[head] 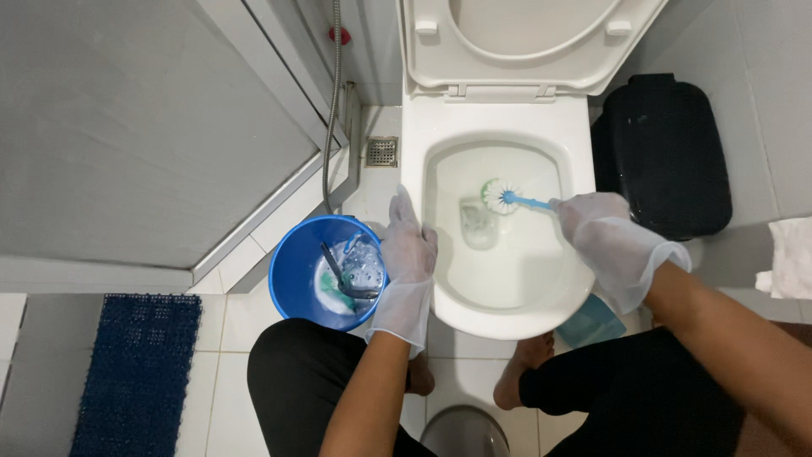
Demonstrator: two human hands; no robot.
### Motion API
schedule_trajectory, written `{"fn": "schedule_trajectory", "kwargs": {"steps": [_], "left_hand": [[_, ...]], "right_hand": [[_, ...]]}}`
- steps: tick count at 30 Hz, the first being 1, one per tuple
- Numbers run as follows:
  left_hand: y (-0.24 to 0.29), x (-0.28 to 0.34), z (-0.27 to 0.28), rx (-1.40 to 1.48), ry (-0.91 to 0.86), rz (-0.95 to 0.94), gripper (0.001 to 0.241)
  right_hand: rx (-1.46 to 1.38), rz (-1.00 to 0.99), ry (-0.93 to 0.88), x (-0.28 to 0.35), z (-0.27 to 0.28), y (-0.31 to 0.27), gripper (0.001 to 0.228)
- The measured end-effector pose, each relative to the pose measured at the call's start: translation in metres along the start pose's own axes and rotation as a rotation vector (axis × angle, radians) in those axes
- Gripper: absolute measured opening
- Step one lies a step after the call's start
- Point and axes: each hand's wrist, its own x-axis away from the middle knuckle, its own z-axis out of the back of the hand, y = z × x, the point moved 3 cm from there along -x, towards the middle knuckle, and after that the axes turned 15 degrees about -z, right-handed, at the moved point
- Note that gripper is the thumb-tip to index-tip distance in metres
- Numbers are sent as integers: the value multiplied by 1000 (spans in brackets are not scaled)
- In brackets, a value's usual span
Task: The person scrubs the inside of a toilet bowl using a blue toilet brush. They repeatedly dip the brush into a blue bucket containing cleaning solution and scrub the bowl's interior surfaces.
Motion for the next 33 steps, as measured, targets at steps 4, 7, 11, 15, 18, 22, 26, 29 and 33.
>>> {"fn": "schedule_trajectory", "kwargs": {"steps": [4, 7, 11, 15, 18, 22, 26, 29, 33], "left_hand": [[1, -1, 1, 48, 0, 5, 96], [2, 1, -2, 26, 0, 6, 92], [2, 0, 4, 78, 24, 2, 89], [-5, 1, -5, 36, 97, -32, 96], [2, 2, 6, 86, 78, -32, 90], [-2, -2, 0, -32, -68, 21, 93], [2, 0, 10, 30, -16, -5, 92], [-4, -1, -3, -12, -16, -6, 95], [-7, -3, -5, -12, -46, 3, 94]], "right_hand": [[60, -36, -78, 38, 32, 29, 75], [-4, -88, -96, 45, 44, 53, 60], [-84, -185, -74, 45, 52, 74, 57], [-78, -127, -63, 32, 50, 56, 51], [-204, -161, -47, 13, 29, 32, 35], [-255, -38, 155, 3, 18, -1, 33], [-189, -25, 202, 17, 33, 19, 24], [-286, -129, 228, 45, 50, 54, 24], [-100, -144, 290, 29, 44, 72, 18]]}}
